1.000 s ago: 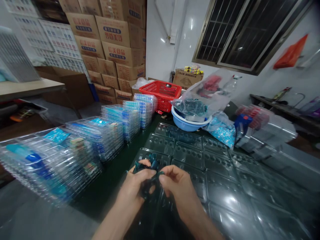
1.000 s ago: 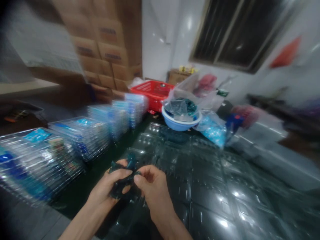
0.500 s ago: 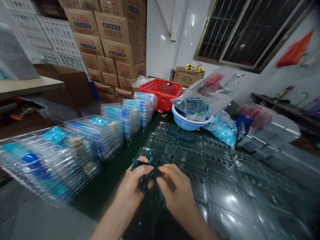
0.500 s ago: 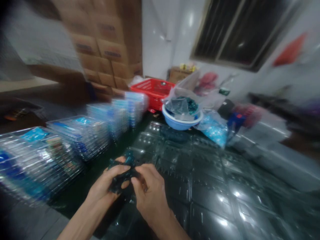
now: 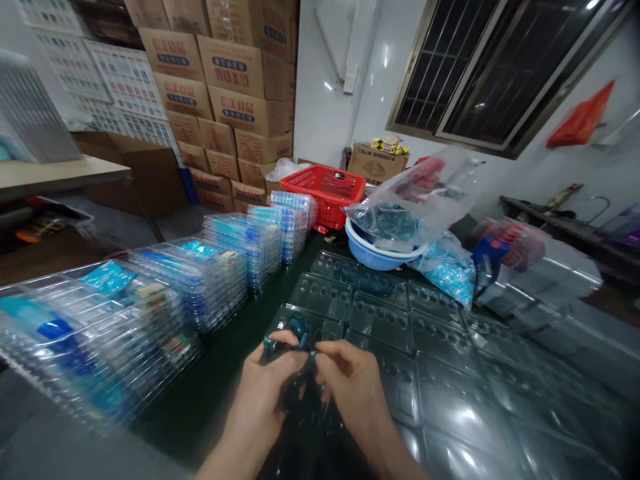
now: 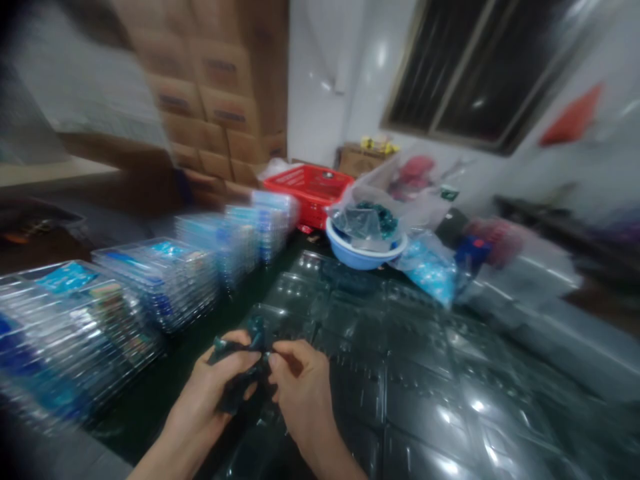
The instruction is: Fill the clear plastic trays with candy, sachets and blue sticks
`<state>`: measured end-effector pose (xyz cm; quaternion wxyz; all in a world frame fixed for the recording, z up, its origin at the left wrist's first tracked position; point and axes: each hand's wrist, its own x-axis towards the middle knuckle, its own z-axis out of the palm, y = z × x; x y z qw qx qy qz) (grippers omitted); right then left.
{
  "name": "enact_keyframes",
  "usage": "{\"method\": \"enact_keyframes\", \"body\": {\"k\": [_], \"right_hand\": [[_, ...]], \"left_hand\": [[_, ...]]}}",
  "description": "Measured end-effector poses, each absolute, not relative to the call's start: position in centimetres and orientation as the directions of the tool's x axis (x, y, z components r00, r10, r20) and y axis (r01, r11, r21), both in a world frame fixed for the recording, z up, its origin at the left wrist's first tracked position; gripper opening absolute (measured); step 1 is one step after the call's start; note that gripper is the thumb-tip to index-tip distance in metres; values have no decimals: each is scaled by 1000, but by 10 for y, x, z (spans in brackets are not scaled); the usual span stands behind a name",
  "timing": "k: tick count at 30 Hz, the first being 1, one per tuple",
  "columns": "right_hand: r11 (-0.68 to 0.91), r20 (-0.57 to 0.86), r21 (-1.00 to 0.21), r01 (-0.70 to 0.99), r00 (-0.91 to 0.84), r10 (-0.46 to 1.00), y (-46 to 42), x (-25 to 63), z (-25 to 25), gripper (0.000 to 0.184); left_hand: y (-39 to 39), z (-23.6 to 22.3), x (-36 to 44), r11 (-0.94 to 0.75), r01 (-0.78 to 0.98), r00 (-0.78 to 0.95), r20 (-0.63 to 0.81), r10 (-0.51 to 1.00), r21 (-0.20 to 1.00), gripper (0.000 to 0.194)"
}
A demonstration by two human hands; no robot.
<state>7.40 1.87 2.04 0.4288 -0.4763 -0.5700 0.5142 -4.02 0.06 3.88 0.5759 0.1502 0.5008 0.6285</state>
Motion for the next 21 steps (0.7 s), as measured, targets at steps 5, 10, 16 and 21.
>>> {"method": "enact_keyframes", "body": {"k": [5,10,16,21], "right_hand": [[158,109,-964,216,-223,969,20,71,23,14],[231,160,-922,311,-238,958,71,79,26,19],[301,255,-769,564,-162,953,219,79,15,29],[284,220,-636,718,-184,958,292,57,-4,17]], "left_hand": [[4,27,-48,190,-650,-217,-420,881,735,21],[12,25,-66,206,-692,-174,-437,883,692,19],[5,20,-84,193,-678,-176,-412,894,709,18],[-1,0,-89,222,-636,-178,-420,890,739,20]]}}
